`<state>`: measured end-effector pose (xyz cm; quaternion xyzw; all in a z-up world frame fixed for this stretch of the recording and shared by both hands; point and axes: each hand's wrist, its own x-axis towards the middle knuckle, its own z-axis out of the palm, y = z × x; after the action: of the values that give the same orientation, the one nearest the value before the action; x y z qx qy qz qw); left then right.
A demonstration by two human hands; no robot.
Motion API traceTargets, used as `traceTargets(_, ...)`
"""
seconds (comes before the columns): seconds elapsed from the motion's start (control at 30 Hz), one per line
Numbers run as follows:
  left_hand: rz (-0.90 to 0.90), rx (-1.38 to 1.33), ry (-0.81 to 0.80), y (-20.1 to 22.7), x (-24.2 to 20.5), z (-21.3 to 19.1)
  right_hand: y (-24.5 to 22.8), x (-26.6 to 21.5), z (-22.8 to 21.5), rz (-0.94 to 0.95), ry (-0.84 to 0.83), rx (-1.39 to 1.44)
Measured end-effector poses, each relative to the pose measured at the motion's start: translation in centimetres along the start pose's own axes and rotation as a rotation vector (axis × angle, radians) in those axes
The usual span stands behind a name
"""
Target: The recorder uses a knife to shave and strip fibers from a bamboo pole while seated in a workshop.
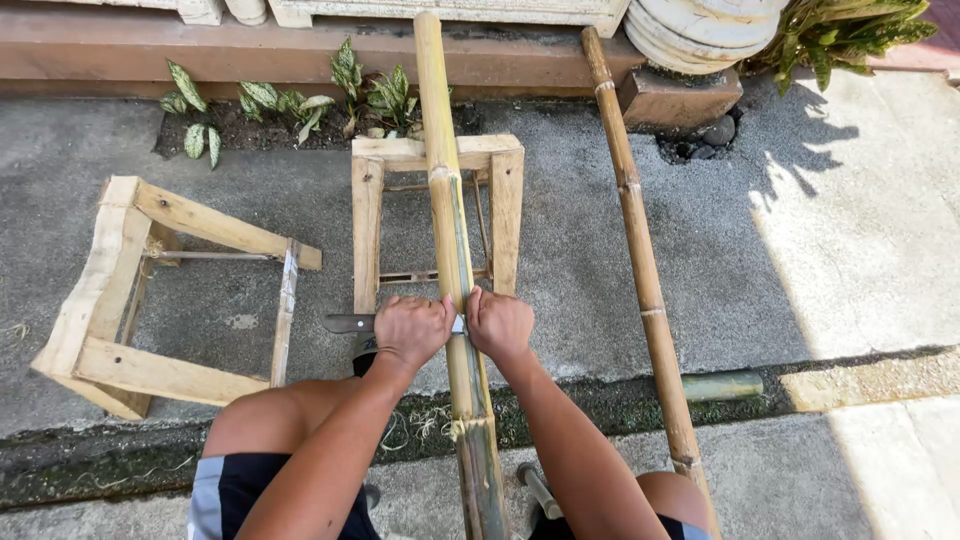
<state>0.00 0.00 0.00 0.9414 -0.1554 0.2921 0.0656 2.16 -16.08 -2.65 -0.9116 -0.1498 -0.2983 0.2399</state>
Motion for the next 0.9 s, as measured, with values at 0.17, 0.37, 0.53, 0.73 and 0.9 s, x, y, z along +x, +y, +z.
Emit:
traceTargets(0.17,-0.025,-0.047,-0.061,1.2,-2.0,-1.2,-1.0,-1.8,-1.8,0.042,-0.051,0.013)
traceTargets(0.37,-0.038,-0.063,-0.08,2.6,-3.6,-2.8,-1.6,-4.2,-3.2,0.06,-0.106,-0.005)
traceTargets(0.53,-0.035,-0.092,-0.026,3.7,-5.9,-3.8,-2.3,-6.5,-4.2,0.034,-0.053,-0.011)
traceTargets(0.73,-0.072,-0.11,-0.096,5.1,-7.4,-5.5,-3.0,-8.0,-6.3,0.078,-0.164,-0.013)
traceTargets(0.9,-0.104,-0.155,-0.201,5.4,-8.0,-5.5,-2.8,-8.9,-6.4,0.107,-0.2,0.016)
